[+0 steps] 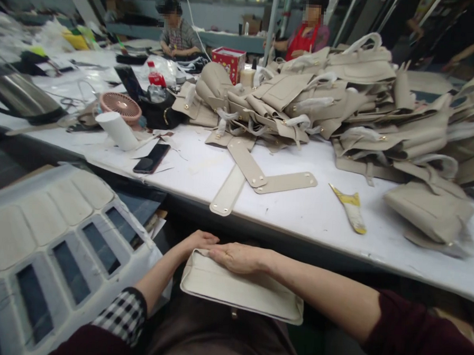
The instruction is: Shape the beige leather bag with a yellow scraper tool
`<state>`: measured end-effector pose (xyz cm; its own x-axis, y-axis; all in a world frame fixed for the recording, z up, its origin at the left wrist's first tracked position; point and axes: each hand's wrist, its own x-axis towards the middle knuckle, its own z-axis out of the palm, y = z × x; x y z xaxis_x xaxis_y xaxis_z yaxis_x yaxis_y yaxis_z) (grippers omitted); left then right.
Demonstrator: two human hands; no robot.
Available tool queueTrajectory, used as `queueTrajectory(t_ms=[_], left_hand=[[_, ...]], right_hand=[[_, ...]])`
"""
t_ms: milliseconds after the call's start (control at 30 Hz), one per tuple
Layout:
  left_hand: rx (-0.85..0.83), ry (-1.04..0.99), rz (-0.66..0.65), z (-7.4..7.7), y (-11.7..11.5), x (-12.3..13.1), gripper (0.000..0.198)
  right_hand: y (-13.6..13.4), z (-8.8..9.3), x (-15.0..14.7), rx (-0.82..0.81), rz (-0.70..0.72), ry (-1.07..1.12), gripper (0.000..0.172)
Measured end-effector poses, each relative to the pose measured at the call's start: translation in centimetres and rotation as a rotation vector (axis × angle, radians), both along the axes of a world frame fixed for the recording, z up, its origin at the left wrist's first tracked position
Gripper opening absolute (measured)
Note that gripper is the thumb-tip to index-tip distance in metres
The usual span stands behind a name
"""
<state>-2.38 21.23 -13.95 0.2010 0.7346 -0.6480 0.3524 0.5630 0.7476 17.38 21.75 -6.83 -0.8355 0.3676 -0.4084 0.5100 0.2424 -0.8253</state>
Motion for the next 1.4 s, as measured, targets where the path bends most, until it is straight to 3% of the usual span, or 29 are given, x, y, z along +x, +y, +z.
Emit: queueTrajectory(t_ms=[133,267,500,633,1067,1267,1400], left_hand=[[0.014,0.021,-0.145,3.7,1.0,-1.3,0.057],[0.013,-0.013,-0.405,6.6,0.8,-1.8,0.048],[-0.19,-0.021,-0.554,6.9,2.3,-2.0,0.052],[-0.268,-0.043,-0.596,6.8,2.9,-2.1,0.054],[-0.211,-0.021,-0.617,5.9,2.7,-1.4,0.047],[-0.078,0.145,-0.667,6.7,2.2,0.0,0.048],[-0.028,0.243,-0.695,7.0,2.0,0.6,0.052]], right_hand=[[-0.1,-0.2,2.8,-0.021,-0.027,-0.004,0.053],[-0.3,0.4,5.9,-0.061,-0.067,-0.039,0.052],[-0.2,1.5,12.2,-0.189,-0.083,-0.125,0.052],[-0.1,1.6,13.7,-0.223,-0.117,-0.118,0.053],[0.3,1.2,11.2,-0.195,-0.146,-0.147,0.05],[-0.2,0.5,6.8,0.029,-0.085,-0.15,0.05],[-0.6,-0.2,4.6,0.147,-0.163,-0.083,0.046]])
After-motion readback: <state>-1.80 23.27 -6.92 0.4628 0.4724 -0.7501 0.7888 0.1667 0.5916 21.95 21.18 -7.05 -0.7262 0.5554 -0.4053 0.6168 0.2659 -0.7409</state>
